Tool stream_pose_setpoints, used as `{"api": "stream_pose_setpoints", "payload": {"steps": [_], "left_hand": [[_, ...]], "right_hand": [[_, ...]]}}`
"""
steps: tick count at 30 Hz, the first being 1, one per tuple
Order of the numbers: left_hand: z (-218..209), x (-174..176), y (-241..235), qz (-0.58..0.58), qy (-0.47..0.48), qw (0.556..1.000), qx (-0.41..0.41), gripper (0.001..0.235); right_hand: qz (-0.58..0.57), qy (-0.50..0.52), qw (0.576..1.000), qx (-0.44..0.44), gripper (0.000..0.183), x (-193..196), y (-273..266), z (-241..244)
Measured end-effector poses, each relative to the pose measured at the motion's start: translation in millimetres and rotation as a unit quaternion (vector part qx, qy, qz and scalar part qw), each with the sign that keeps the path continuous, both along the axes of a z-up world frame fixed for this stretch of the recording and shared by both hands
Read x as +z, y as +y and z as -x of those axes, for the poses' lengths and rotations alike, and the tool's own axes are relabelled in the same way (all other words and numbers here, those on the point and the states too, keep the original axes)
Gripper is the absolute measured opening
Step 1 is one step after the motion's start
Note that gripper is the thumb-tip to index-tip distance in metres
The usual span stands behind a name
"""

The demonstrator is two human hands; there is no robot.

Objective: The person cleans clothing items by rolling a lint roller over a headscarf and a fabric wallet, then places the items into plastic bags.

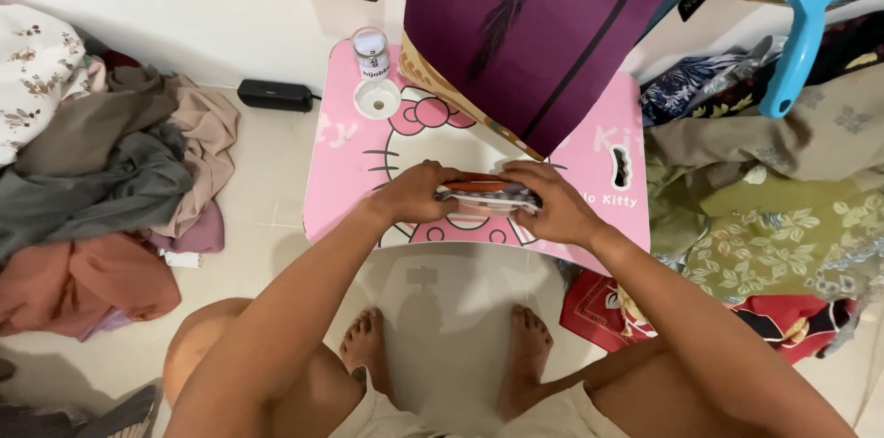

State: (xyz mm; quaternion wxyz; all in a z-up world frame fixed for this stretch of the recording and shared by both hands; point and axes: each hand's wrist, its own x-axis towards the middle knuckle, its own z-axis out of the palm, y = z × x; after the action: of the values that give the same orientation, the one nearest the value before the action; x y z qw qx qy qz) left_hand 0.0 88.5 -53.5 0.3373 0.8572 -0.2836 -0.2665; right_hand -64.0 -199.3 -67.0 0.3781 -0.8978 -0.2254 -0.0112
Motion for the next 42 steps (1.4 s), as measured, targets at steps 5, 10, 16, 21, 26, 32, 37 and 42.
{"api": "stream_pose_setpoints", "payload": {"steps": [5, 10, 16, 21, 26, 32, 37, 42], "left_hand": [[2.8, 16.0, -0.6, 0.001, 0.0, 1.0, -0.03, 0.059], [-1.0, 0.2, 0.6, 0.003, 0.018, 1.0, -0.007, 0.058], [0.3, 4.0, 3.0, 0.06, 0.086, 0.993, 0.049, 0.057], [-1.9, 6.9, 6.2, 0.091, 0.117, 0.985, 0.089, 0.055], [-6.6, -7.3, 6.7, 0.132, 0.103, 0.98, 0.11, 0.046], [-9.4, 1.4, 10.7, 0.134, 0.057, 0.984, 0.106, 0.043], [-13.0, -6.2, 13.2, 0.085, 0.013, 0.992, 0.088, 0.045], [-23.8, -14.5, 11.8, 0.02, 0.016, 0.998, 0.066, 0.054]], "right_hand": [[0.071, 0.001, 0.997, 0.035, 0.059, 4.4, 1.8, 2.4], [0.086, 0.033, 0.996, 0.019, 0.053, -3.7, -1.6, -2.6], [0.063, 0.084, 0.994, -0.004, 0.044, 8.7, 2.9, -6.3], [0.065, 0.118, 0.99, -0.032, 0.041, 1.5, 0.6, -14.4], [0.013, 0.142, 0.989, -0.033, 0.033, 5.8, 1.5, -18.7], [0.016, 0.117, 0.993, -0.006, 0.025, -11.6, -2.8, -27.6], [0.021, 0.149, 0.988, -0.017, 0.024, 0.2, 1.4, -31.3], [0.043, 0.155, 0.987, -0.015, 0.036, -8.1, -1.6, -38.9]]}}
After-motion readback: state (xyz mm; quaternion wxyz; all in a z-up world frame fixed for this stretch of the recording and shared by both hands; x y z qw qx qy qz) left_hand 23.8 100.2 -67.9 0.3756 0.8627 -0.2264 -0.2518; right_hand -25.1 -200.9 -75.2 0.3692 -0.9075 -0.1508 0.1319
